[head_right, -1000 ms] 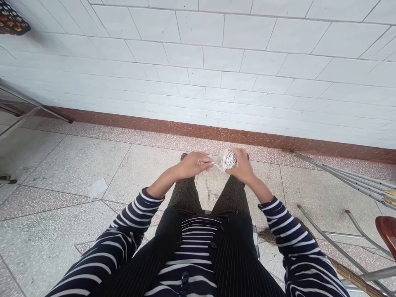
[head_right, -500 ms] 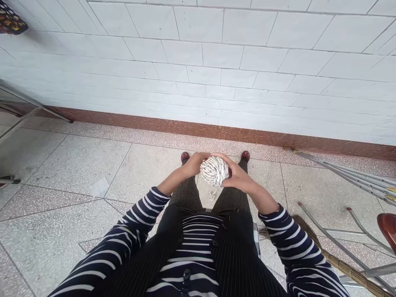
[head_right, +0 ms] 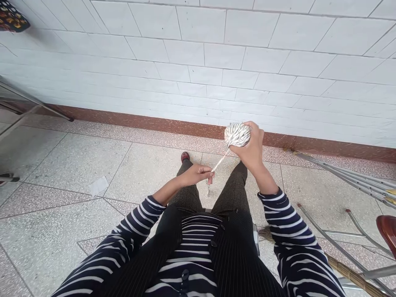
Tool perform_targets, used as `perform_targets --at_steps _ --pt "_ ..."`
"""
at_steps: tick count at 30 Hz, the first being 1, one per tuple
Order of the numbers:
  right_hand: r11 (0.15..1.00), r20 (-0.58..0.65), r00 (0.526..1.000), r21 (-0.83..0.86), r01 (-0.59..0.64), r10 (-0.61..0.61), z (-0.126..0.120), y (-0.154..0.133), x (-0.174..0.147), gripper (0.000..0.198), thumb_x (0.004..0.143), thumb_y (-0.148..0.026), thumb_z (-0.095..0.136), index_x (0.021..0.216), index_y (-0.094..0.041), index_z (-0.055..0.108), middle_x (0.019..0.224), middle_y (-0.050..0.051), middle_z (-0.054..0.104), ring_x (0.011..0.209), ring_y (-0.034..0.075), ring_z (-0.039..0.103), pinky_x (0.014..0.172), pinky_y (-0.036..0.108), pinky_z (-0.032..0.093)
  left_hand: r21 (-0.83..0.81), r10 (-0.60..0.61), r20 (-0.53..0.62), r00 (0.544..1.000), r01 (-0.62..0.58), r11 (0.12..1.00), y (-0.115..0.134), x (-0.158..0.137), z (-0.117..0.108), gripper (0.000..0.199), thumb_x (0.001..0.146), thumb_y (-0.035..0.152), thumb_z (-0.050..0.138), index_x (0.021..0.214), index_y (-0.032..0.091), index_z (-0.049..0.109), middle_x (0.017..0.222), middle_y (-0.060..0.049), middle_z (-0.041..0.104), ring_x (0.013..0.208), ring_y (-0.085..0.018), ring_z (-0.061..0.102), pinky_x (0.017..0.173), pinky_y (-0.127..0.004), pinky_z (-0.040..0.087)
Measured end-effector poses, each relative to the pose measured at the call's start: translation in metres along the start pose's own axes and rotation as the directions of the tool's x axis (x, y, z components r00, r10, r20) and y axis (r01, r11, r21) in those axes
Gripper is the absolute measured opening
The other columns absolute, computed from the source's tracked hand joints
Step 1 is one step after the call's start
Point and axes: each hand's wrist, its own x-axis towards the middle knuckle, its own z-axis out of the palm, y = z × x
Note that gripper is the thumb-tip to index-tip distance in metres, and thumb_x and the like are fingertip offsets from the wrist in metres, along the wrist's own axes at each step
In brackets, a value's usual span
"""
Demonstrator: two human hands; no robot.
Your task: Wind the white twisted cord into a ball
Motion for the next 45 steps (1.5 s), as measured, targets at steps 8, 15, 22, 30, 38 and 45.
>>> perform_targets --at_steps 8,15,22,30,38,45 --pt "0.978 0.481 0.854 -0.044 -0.205 0.201 0.049 0.037 -0.065 0.078 0.056 -0.022 0.075 0.130 -0.028 0.050 0.122 0.010 0.043 0.114 0.034 0.048 0.096 0.052 0.047 0.483 0.178 -0.098 0.979 -0.109 0.869 0.024 0.003 -0.025 0.030 0.096 0.027 0.052 0.073 0.016 0.067 0.069 0.000 0.066 0.067 -0.013 0.059 0.085 -0.029 0.046" --pt "0.813 0.612 0.766 0.336 -0.476 0.196 0.031 0.019 -0.086 0.077 0.057 -0.020 0.072 0.128 -0.028 0.044 0.117 0.004 0.052 0.104 0.024 0.054 0.095 0.040 0.044 0.687 0.394 -0.153 0.906 -0.189 0.701 0.008 0.018 -0.024 0.025 0.101 0.028 0.047 0.100 0.019 0.070 0.097 -0.005 0.074 0.091 -0.018 0.065 0.114 -0.042 0.032" --pt "0.601 0.695 0.697 0.486 -0.635 0.174 0.026 0.000 -0.090 0.082 0.052 -0.017 0.077 0.126 -0.032 0.044 0.121 0.001 0.054 0.108 0.023 0.055 0.095 0.035 0.043 0.563 0.298 -0.123 0.947 -0.180 0.806 0.018 0.030 -0.031 0.029 0.100 0.031 0.044 0.089 0.019 0.068 0.087 -0.004 0.070 0.087 -0.020 0.060 0.092 -0.031 0.041" --pt "0.827 0.664 0.732 0.319 -0.463 0.154 0.026 -0.002 -0.092 0.078 0.058 -0.022 0.079 0.127 -0.028 0.043 0.119 0.004 0.053 0.107 0.026 0.055 0.096 0.041 0.044 0.205 0.114 -0.214 0.970 -0.069 0.976 0.007 0.025 -0.013 0.026 0.095 0.032 0.049 0.088 0.016 0.067 0.083 -0.001 0.065 0.081 -0.016 0.058 0.075 -0.024 0.041" --pt "0.863 0.699 0.712 0.316 -0.394 0.069 0.010 -0.017 -0.095 0.094 0.072 -0.023 0.074 0.153 -0.037 0.030 0.157 0.006 0.031 0.140 0.031 0.039 0.109 0.046 0.041 0.162 0.107 -0.141 0.984 -0.084 0.983 0.008 0.029 -0.020 0.024 0.091 0.029 0.052 0.086 0.014 0.071 0.080 -0.001 0.067 0.076 -0.015 0.059 0.073 -0.024 0.042" --pt "0.791 0.721 0.691 0.389 -0.472 0.058 0.015 -0.011 -0.091 0.073 0.062 -0.020 0.081 0.127 -0.031 0.049 0.127 0.004 0.055 0.115 0.026 0.056 0.099 0.041 0.047 0.126 0.065 -0.152 0.986 -0.046 0.991 -0.003 0.028 -0.021 0.027 0.091 0.033 0.054 0.089 0.013 0.073 0.082 -0.003 0.070 0.081 -0.017 0.061 0.073 -0.024 0.043"
